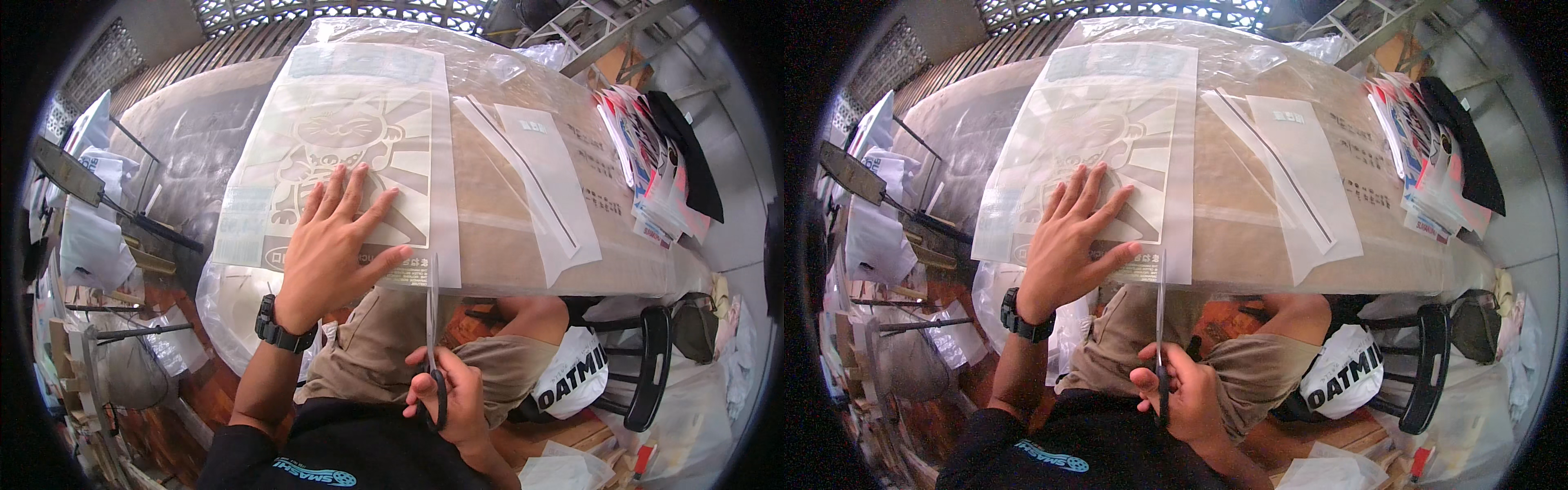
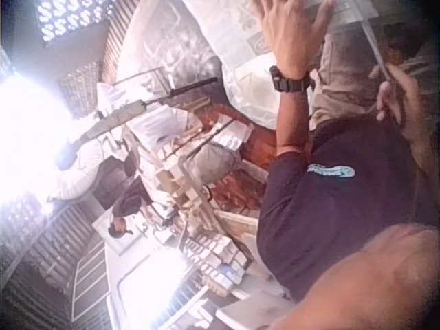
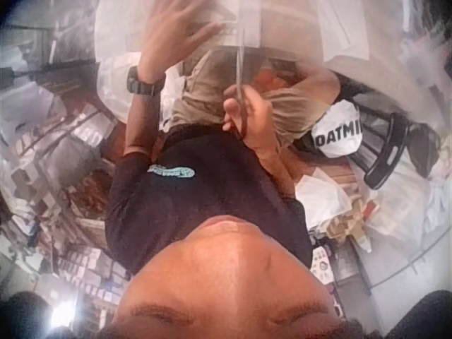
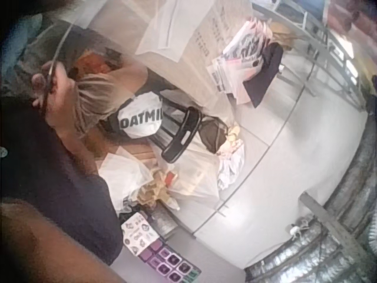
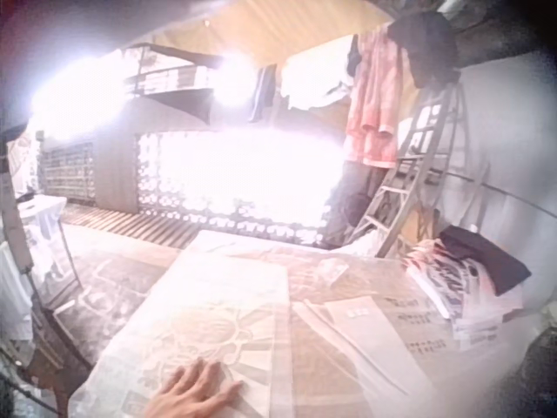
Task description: The person cuts around the printed designs on vinyl sheets using a pair of scissors on a table covered in protective plastic.
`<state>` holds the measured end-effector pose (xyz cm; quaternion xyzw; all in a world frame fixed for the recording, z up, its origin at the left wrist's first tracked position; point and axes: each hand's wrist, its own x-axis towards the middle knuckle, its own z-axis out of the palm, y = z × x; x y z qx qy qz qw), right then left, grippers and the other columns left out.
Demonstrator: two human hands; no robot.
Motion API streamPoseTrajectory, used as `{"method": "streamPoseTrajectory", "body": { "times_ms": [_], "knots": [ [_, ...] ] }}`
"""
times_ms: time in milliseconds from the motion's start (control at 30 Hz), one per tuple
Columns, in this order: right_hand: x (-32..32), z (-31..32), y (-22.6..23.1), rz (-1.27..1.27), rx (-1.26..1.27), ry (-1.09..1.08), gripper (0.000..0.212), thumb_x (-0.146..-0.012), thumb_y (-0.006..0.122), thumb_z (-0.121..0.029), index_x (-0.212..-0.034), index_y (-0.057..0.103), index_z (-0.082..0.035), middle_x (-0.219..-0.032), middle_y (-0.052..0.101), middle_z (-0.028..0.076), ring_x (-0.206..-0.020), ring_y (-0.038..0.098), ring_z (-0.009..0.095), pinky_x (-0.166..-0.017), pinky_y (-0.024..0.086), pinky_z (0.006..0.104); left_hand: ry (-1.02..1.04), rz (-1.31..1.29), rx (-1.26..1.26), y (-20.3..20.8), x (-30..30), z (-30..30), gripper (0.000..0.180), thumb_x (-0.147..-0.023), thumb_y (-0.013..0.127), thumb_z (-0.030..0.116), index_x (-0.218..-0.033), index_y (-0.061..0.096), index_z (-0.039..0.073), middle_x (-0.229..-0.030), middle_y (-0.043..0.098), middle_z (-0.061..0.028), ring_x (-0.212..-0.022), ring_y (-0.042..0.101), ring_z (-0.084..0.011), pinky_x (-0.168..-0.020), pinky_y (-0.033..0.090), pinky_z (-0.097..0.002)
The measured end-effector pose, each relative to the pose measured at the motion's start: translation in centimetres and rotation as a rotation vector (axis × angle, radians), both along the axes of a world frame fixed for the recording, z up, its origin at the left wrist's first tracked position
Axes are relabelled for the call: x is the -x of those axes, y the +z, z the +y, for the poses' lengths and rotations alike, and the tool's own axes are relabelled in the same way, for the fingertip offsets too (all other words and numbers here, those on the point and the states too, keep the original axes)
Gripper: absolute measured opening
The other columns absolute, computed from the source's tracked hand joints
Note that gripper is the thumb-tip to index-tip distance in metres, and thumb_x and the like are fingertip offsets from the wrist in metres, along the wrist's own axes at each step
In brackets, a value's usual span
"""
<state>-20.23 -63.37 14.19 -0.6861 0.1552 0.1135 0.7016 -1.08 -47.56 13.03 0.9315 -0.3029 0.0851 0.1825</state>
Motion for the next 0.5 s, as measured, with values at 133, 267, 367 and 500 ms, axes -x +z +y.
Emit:
{"method": "streamPoseTrajectory", "body": {
  "times_ms": [133, 267, 367, 500],
  "knots": [
    [-0.5, 0.5, 0.5, 0.021, 0.013, -0.019, 0.053, -0.092, 0.072, -0.047, -0.107, 0.060, 0.003, -0.065, 0.063, 0.004, -0.059, 0.064, 0.008, -0.052, 0.055, 0.0255, 0.004, -0.004, 0.002, 0.0, 0.0, 0.2, 0.072, -0.091, 0.057, 0.063, -0.147, 0.052, 0.018, -0.160, 0.031, -0.0219, -0.150, 0.025, -0.0410, -0.123, 0.017, -0.0490],
    [-0.5, 0.8, 0.8, 0.047, 0.019, -0.036, 0.052, -0.091, 0.073, -0.045, -0.106, 0.061, 0.002, -0.064, 0.063, 0.004, -0.059, 0.064, 0.007, -0.052, 0.055, 0.0253, 0.005, -0.011, 0.004, -0.3, 0.0, 0.1, 0.073, -0.092, 0.054, 0.067, -0.146, 0.053, 0.017, -0.159, 0.033, -0.0235, -0.150, 0.026, -0.0419, -0.123, 0.017, -0.0487],
    [-0.4, 1.1, 0.7, 0.056, 0.021, -0.057, 0.051, -0.091, 0.074, -0.044, -0.105, 0.061, 0.003, -0.064, 0.063, 0.004, -0.059, 0.064, 0.006, -0.051, 0.054, 0.0248, 0.006, -0.037, 0.013, -0.4, -0.1, 0.1, 0.079, -0.090, 0.049, 0.073, -0.144, 0.055, 0.015, -0.156, 0.036, -0.0263, -0.148, 0.028, -0.0434, -0.123, 0.018, -0.0487],
    [-0.4, 1.2, 0.9, 0.074, 0.023, -0.070, 0.049, -0.091, 0.074, -0.042, -0.105, 0.061, 0.003, -0.066, 0.064, 0.004, -0.059, 0.064, 0.007, -0.051, 0.053, 0.0240, -0.003, -0.039, 0.021, -0.3, -0.1, 0.0, 0.083, -0.088, 0.051, 0.075, -0.143, 0.056, 0.014, -0.156, 0.036, -0.0272, -0.148, 0.028, -0.0438, -0.123, 0.018, -0.0490]
  ]
}}
